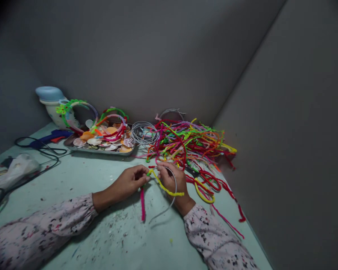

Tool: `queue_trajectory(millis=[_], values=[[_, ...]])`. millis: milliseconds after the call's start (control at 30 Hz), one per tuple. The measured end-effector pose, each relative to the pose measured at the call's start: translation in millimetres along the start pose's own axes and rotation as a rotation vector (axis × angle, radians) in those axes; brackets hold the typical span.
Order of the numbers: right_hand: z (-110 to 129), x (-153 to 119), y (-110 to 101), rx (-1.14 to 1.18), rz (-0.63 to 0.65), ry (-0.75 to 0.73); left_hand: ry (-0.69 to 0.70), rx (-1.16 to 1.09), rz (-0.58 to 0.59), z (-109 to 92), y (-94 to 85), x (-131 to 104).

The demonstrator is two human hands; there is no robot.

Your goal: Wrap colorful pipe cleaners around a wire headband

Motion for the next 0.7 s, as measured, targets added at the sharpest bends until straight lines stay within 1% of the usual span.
queue_trajectory(millis=[100, 267, 333, 500, 700], values=[[-2.9, 0.8, 3.1, 0.019, 0.020, 0.014, -0.019, -0.006, 0.000, 3.2, 1.2, 0.7], [-11.1, 0.7, 21.2, 0.077, 0.162, 0.051, -0.039, -0.034, -0.024, 1.0, -2.2, 0.7], [-14.7, -0.5, 26.4, 0.087, 0.196, 0.084, -0.046, -0.022, -0.025, 0.6, -2.5, -0.1], [-24.1, -5.2, 30.9, 0.106, 0.212, 0.246, -0.036, -0.040, -0.029, 2.4, -2.1, -1.8], [-19.6, -5.0, 31.3, 0.177, 0.221, 0.237, 0.000, -0.087, -0.015, 1.6, -1.7, -1.3]])
Point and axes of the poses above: each hand's wrist, its own x-axis towards the middle knuckle, its own y-axis out of the palm, z = x × y, the point moved 9 cm from there along x, towards the middle knuckle, and after that the axes turned 9 degrees about x, right-handed, at the moved point
